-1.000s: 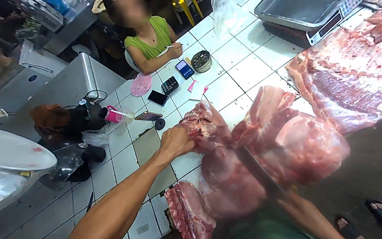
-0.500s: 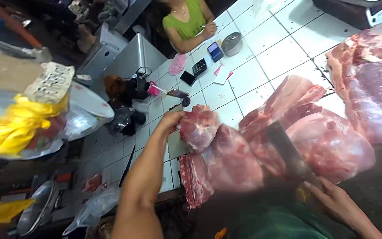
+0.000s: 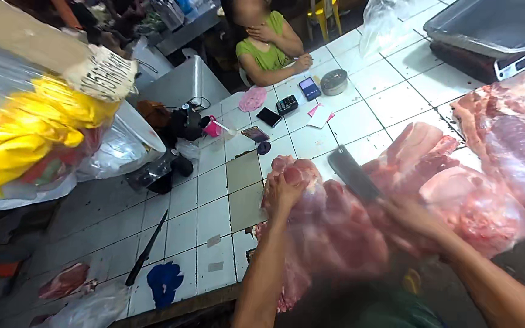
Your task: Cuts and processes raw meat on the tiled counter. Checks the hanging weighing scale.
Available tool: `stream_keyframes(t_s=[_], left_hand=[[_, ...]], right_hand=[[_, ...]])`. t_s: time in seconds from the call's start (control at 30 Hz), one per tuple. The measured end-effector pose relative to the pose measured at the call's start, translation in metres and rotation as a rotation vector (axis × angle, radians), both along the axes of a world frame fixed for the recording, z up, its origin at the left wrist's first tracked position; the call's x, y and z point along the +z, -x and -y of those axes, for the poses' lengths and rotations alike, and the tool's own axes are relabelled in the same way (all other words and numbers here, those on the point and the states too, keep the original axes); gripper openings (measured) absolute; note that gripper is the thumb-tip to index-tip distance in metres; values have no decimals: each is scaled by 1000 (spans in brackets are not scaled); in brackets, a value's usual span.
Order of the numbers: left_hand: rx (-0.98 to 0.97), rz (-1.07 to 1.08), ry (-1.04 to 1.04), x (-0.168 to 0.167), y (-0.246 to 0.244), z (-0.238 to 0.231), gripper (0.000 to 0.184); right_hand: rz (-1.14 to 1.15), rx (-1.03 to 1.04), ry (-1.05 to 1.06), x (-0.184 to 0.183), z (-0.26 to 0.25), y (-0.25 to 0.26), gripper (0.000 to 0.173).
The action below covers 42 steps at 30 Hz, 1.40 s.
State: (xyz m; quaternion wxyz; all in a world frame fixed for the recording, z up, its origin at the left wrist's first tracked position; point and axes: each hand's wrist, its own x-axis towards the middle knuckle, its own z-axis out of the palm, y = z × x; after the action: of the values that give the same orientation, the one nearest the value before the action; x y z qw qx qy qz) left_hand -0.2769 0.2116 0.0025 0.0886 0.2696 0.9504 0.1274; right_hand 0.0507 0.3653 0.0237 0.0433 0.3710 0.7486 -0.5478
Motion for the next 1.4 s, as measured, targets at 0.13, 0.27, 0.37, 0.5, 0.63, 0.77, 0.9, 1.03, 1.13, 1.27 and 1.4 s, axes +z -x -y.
stream_keyframes(t_s=[0.13, 0.27, 0.37, 0.5, 0.63, 0.77, 0.9, 1.03, 1.13, 1.27, 1.4], left_hand=[[22, 104, -17, 4, 11, 14, 91], [87, 83, -3, -2, 17, 33, 79], [172, 49, 42, -3, 0, 29, 67], [238, -12, -3, -14, -15, 12, 60], [280, -155, -120, -40, -16, 7, 57], [247, -165, -191, -37, -20, 12, 48], [80, -184, -194, -41, -22, 20, 42], [6, -251, -208, -54, -19, 25, 38], [-25, -318, -177, -61, -20, 26, 54], [81, -299, -127, -54, -22, 18, 56], [163, -212, -89, -50, -21, 11, 57]], right_hand=[[-11, 111, -32, -16, -35, 108, 60], [14, 164, 49, -25, -59, 181, 61], [77, 201, 140, -27, -69, 216, 62], [108, 274, 126, -27, -70, 258, 62], [168, 357, 88, -30, -71, 245, 61], [159, 565, -82, -13, -80, 172, 62], [162, 591, -39, -18, -90, 150, 64], [177, 496, 99, -27, -78, 203, 64], [194, 512, 8, -26, -68, 217, 66], [204, 517, -45, -20, -54, 184, 67], [265, 375, 61, -3, -22, 142, 59]])
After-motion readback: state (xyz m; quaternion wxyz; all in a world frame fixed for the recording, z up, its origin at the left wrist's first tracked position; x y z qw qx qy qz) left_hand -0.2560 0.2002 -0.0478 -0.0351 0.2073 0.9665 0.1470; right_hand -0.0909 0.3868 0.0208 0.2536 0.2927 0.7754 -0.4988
